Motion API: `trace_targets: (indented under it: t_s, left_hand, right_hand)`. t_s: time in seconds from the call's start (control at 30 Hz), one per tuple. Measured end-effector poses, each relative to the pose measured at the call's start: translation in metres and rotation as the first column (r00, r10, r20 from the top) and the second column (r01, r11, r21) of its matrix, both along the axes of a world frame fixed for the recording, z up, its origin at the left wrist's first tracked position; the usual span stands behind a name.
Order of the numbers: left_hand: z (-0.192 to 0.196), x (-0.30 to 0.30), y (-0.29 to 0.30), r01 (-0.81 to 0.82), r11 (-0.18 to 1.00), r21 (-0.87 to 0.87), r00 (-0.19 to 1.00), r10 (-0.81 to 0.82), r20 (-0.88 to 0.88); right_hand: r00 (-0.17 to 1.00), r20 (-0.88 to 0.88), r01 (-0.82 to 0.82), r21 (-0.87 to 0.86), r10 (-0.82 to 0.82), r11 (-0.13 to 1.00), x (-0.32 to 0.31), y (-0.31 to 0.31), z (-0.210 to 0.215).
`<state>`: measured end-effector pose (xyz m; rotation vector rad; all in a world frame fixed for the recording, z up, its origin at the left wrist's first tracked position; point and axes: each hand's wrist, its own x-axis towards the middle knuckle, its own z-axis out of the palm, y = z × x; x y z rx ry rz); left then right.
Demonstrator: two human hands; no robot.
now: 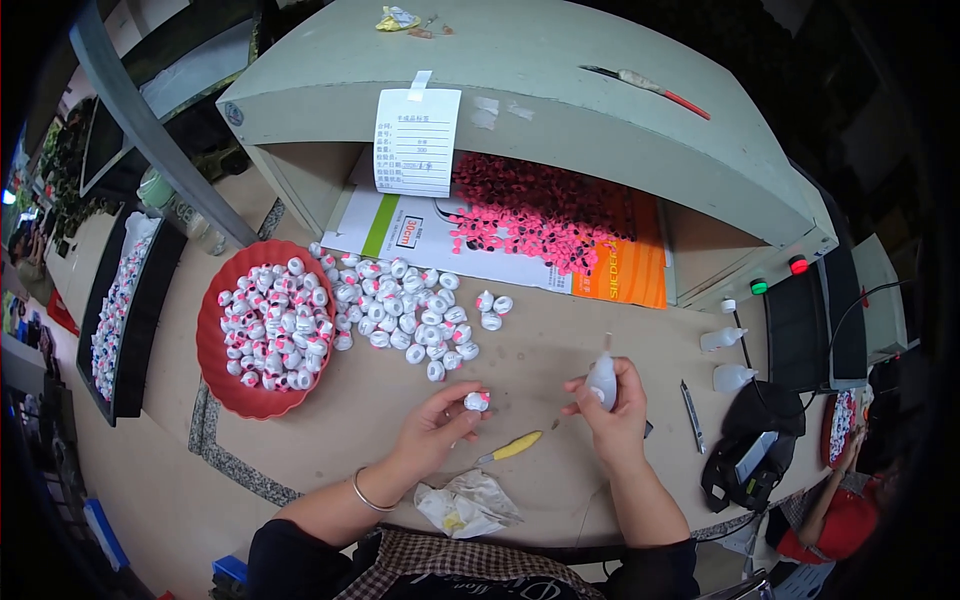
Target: The person applies glue to small plastic figurine heads and other plastic figurine parts at a workstation, using a glue bottle.
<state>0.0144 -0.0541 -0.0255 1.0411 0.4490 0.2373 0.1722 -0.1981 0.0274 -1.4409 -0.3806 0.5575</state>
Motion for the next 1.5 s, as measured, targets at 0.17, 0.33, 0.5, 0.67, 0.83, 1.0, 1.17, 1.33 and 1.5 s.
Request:
trace_targets:
  t_s: [0.17, 0.33, 0.5, 0.67, 0.83, 1.0, 1.17, 1.33, 1.5]
  left_hand:
    - [0.000, 0.002, -0.002, 0.017, 1.000, 0.005, 1.000, -0.017, -0.001]
    - [-0.002, 0.001, -0.001, 0.007, 1.000, 0.000, 1.000, -0.007, 0.007]
    - [-0.004, 0.000, -0.001, 0.009, 1.000, -0.027, 0.999, -0.008, 0.049]
    - [-0.004, 0.000, -0.001, 0.057, 0.998, -0.034, 0.998, -0.055, 0.041]
    - [0.006, 0.000, -0.004, 0.124, 0.992, 0.029, 0.990, -0.125, 0.057]
    - [0.016, 0.003, -0.010, 0.191, 0.982, 0.010, 0.978, -0.191, 0.085]
    - [0.009, 0.003, -0.009, 0.095, 0.995, 0.025, 0.995, -0.096, 0.037]
    - [0.005, 0.002, -0.010, 0.050, 0.995, 0.086, 0.999, -0.051, 0.002]
    - [0.003, 0.001, -0.007, 0.051, 0.988, 0.146, 0.998, -0.056, 0.027]
  right_hand:
    - [0.992, 0.114, -0.032, -0.148, 0.049, 0.989, 0.057, 0.030, -0.018]
    - [0.493, 0.814, 0.287, -0.484, 0.306, 0.826, 0.091, 0.074, -0.037]
    - [0.537, 0.717, 0.283, -0.650, 0.445, 0.705, 0.090, 0.081, -0.038]
    - [0.435, 0.809, 0.327, -0.552, 0.396, 0.767, 0.087, 0.055, -0.036]
    - [0.953, -0.189, -0.275, -0.224, 0.235, 0.935, 0.009, 0.027, -0.001]
    - [0.974, 0.026, -0.215, -0.200, 0.225, 0.956, -0.036, 0.015, -0.023]
    - [0.982, -0.106, -0.161, -0.057, 0.155, 0.985, -0.031, 0.007, -0.005]
    - [0.966, -0.150, -0.224, -0.066, 0.213, 0.972, -0.042, 0.005, -0.003]
    - [0.941, -0.234, -0.275, -0.114, 0.244, 0.955, -0.045, 0.011, -0.003]
